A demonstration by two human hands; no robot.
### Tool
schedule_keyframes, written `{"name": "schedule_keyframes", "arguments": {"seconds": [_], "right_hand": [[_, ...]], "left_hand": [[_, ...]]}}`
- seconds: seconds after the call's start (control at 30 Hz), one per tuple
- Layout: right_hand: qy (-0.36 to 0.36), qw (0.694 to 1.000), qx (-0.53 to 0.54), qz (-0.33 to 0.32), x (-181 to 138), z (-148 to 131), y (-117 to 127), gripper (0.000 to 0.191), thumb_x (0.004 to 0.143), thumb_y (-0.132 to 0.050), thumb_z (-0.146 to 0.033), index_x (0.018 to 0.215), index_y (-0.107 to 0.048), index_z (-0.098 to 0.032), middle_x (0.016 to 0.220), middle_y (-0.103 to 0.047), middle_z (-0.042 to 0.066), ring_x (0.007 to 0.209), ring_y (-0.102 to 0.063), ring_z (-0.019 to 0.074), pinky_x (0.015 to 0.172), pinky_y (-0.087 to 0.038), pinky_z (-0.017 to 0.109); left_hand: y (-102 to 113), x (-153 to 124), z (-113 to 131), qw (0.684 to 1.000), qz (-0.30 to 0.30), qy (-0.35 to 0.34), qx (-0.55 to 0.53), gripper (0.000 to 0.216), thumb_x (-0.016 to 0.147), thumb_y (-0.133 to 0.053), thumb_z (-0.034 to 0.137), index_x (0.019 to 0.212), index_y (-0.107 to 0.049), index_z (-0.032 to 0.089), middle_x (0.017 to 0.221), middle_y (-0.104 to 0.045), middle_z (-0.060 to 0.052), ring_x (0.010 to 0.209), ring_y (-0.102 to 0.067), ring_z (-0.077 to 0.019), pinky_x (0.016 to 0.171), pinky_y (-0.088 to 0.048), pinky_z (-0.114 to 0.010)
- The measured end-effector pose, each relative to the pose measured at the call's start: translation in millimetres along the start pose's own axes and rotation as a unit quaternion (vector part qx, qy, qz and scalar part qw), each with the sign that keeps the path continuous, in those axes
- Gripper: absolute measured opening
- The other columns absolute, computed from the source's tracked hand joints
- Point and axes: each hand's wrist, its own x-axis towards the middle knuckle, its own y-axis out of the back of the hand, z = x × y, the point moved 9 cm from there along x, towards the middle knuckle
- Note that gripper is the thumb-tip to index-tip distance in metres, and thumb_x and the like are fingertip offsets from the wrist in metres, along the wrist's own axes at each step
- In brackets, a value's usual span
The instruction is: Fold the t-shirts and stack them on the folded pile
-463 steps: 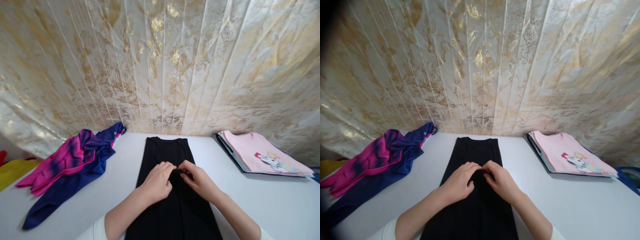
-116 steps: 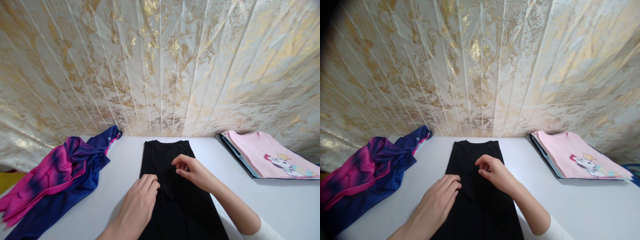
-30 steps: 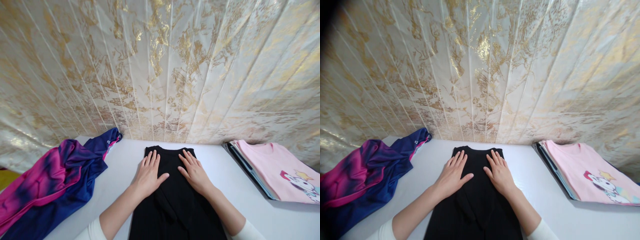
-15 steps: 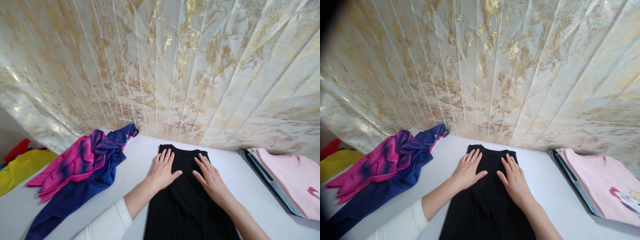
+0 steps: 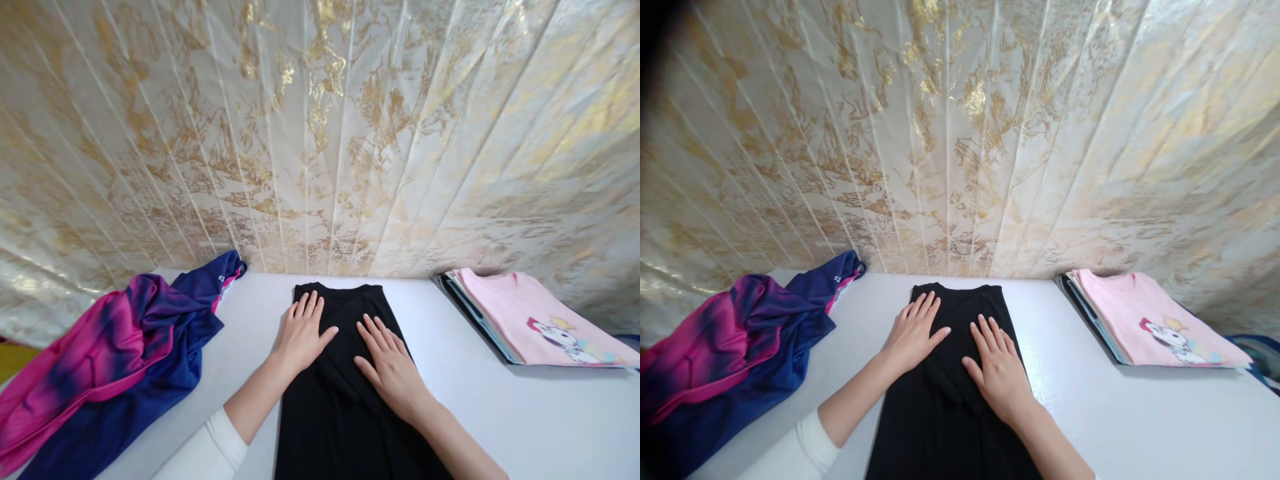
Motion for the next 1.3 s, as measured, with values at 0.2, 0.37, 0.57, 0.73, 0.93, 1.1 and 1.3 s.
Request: {"name": "schedule_keyframes", "arguments": {"seconds": [0.2,0.37,0.57,0.73,0.93,1.1,1.3], "right_hand": [[-0.007,0.997,0.075,0.008,-1,-1,14,0.054,0.093,-0.042,-0.047,0.142,-0.038,-0.024,0.152,-0.032,0.008,0.142,-0.019,0.0279,0.11,-0.028,0.052],[0.055,0.968,0.234,0.07,-6,-21,51,0.03,0.094,-0.041,-0.023,0.12,-0.056,-0.026,0.126,-0.056,0.007,0.124,-0.046,0.0217,0.104,-0.039,0.043],[0.119,0.956,0.268,0.028,-19,-42,54,0.037,0.086,-0.045,-0.009,0.114,-0.06,-0.026,0.119,-0.059,0.005,0.111,-0.055,0.0203,0.098,-0.046,0.04],[0.147,0.968,0.201,-0.006,-34,-41,44,0.048,0.089,-0.039,-0.012,0.134,-0.048,-0.026,0.141,-0.049,0.006,0.135,-0.037,0.0221,0.107,-0.037,0.046],[0.137,0.978,0.15,-0.052,-42,-29,42,0.049,0.093,-0.04,-0.022,0.142,-0.039,-0.027,0.15,-0.035,0.004,0.138,-0.031,0.0219,0.111,-0.032,0.046],[0.037,0.981,0.187,0.034,0,30,75,0.045,0.094,-0.036,-0.03,0.138,-0.044,-0.026,0.145,-0.044,0.005,0.134,-0.039,0.0218,0.109,-0.035,0.044],[-0.06,0.965,0.246,0.064,59,98,57,0.037,0.084,-0.041,-0.021,0.115,-0.061,-0.022,0.111,-0.069,0.008,0.1,-0.065,0.0213,0.09,-0.05,0.038]], "left_hand": [[24,-6,26,0.997,0.032,-0.06,-0.02,0.045,0.095,-0.039,0.024,0.139,-0.041,0.012,0.147,-0.037,-0.014,0.137,-0.03,-0.027,0.108,-0.03,-0.047],[43,-51,43,0.986,0.018,-0.097,-0.135,0.043,0.087,-0.034,0.002,0.112,-0.063,0.023,0.128,-0.058,-0.003,0.119,-0.052,-0.0182,0.099,-0.044,-0.036],[47,-105,44,0.988,0.033,-0.107,-0.106,0.056,0.089,-0.034,0.004,0.139,-0.042,0.027,0.143,-0.045,-0.003,0.129,-0.043,-0.0186,0.104,-0.04,-0.038],[27,-126,56,0.986,-0.011,-0.159,-0.057,0.06,0.096,-0.045,0.028,0.149,-0.017,0.028,0.152,-0.029,-0.005,0.137,-0.032,-0.0228,0.107,-0.036,-0.041],[24,-124,57,0.984,-0.012,-0.176,-0.038,0.056,0.097,-0.046,0.033,0.148,-0.025,0.026,0.152,-0.029,-0.005,0.137,-0.032,-0.0239,0.106,-0.037,-0.041],[28,-93,90,0.972,-0.066,-0.213,-0.071,0.053,0.098,-0.044,0.035,0.147,-0.028,0.023,0.153,-0.024,-0.005,0.14,-0.025,-0.0221,0.111,-0.028,-0.041],[12,-54,128,0.951,-0.117,-0.252,-0.138,0.052,0.101,-0.027,0.045,0.147,-0.028,0.019,0.154,-0.021,-0.005,0.142,-0.016,-0.019,0.114,-0.022,-0.04]]}}
